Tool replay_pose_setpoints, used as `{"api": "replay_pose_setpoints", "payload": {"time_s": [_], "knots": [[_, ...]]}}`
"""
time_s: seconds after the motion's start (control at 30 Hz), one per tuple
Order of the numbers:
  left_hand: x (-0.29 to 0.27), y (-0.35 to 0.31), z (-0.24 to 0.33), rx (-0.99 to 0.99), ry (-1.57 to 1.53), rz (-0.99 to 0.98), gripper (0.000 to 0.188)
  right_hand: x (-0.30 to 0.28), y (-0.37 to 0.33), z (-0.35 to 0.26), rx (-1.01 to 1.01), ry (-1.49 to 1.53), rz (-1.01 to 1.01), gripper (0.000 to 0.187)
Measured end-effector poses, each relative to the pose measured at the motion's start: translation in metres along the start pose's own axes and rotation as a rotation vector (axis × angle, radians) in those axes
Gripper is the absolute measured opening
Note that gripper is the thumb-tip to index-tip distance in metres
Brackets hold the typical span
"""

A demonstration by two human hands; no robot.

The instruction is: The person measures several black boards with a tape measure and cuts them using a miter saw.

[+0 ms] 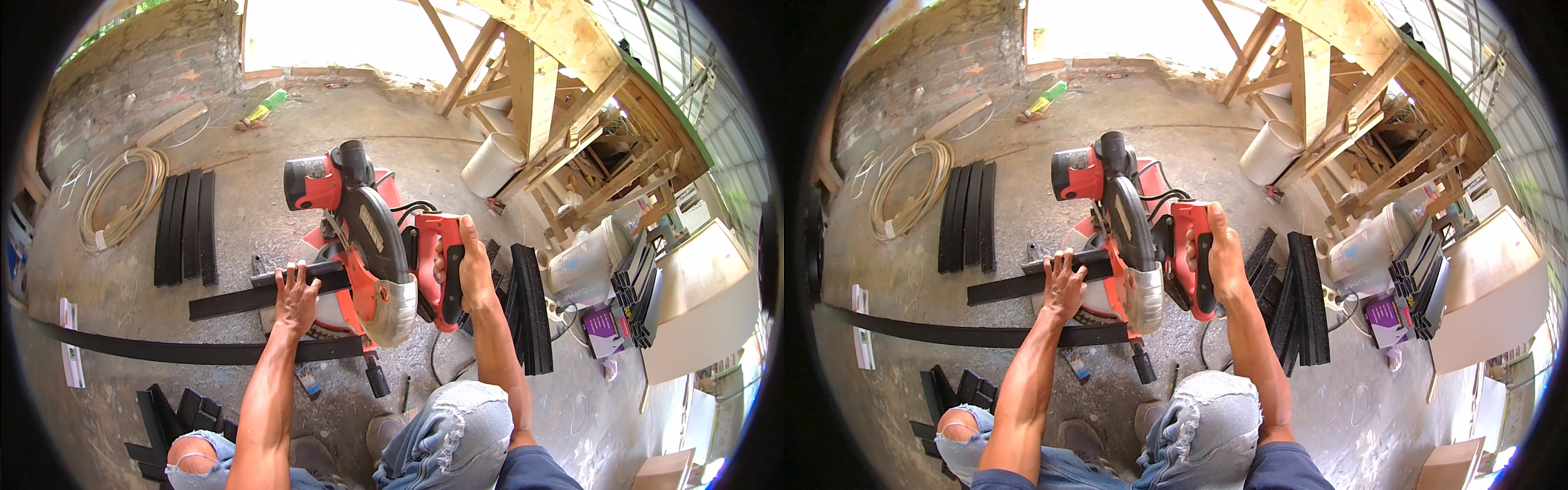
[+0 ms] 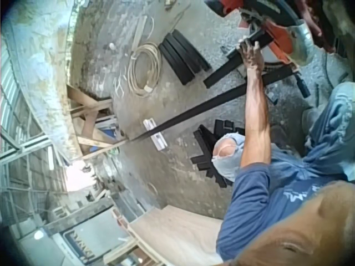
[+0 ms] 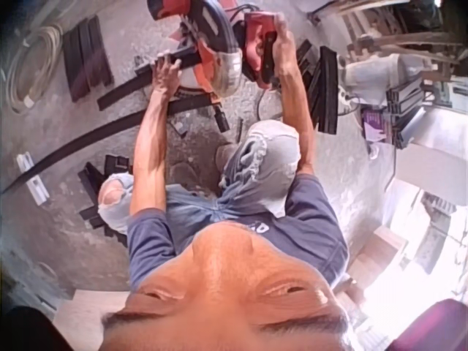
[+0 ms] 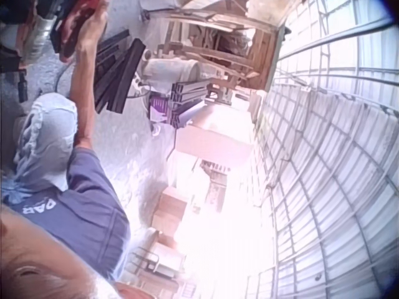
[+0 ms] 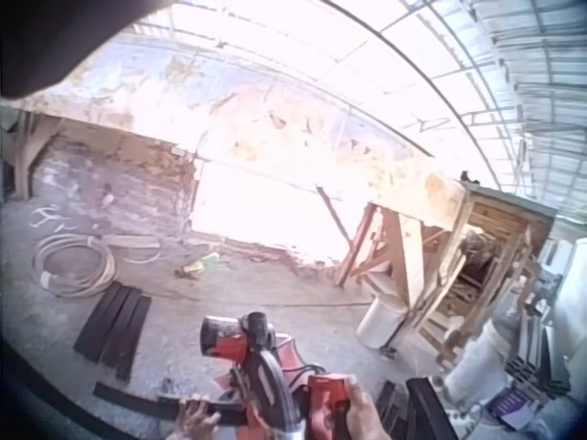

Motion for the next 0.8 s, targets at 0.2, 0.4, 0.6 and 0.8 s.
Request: {"api": "replay_pose_setpoints", "payload": {"time_s": [0.2, 0.4, 0.6, 0.8], "knots": [[0.0016, -0.0002, 0.0007, 0.002, 0.028, -0.012, 0.031, -0.0006, -0.0005, 0.0013, 0.001, -0.014, 0.000, 0.075], [0.0045, -0.0015, -0.0013, 0.001, -0.007, 0.013, 0.041, 0.0010, -0.0028, 0.0003, -0.014, -0.014, 0.005, 0.075], [0.0008, 0.0009, 0.0020, -0.002, 0.028, -0.004, 0.031, -0.0024, -0.0031, 0.0023, -0.025, -0.010, 0.006, 0.074], [-0.0021, -0.0003, 0.0010, -0.007, 0.019, 0.000, 0.033, -0.0005, -0.0034, 0.0043, -0.030, 0.006, -0.004, 0.073]]}}
Point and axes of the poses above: each hand's wrist, its own y-axis towards the middle knuckle, its own x-axis out of the palm, z = x × y, the point moved 7 cm from there along y, towards the middle knuckle, and after that the axes turned 15 degrees about x, right-handed, at the moved point
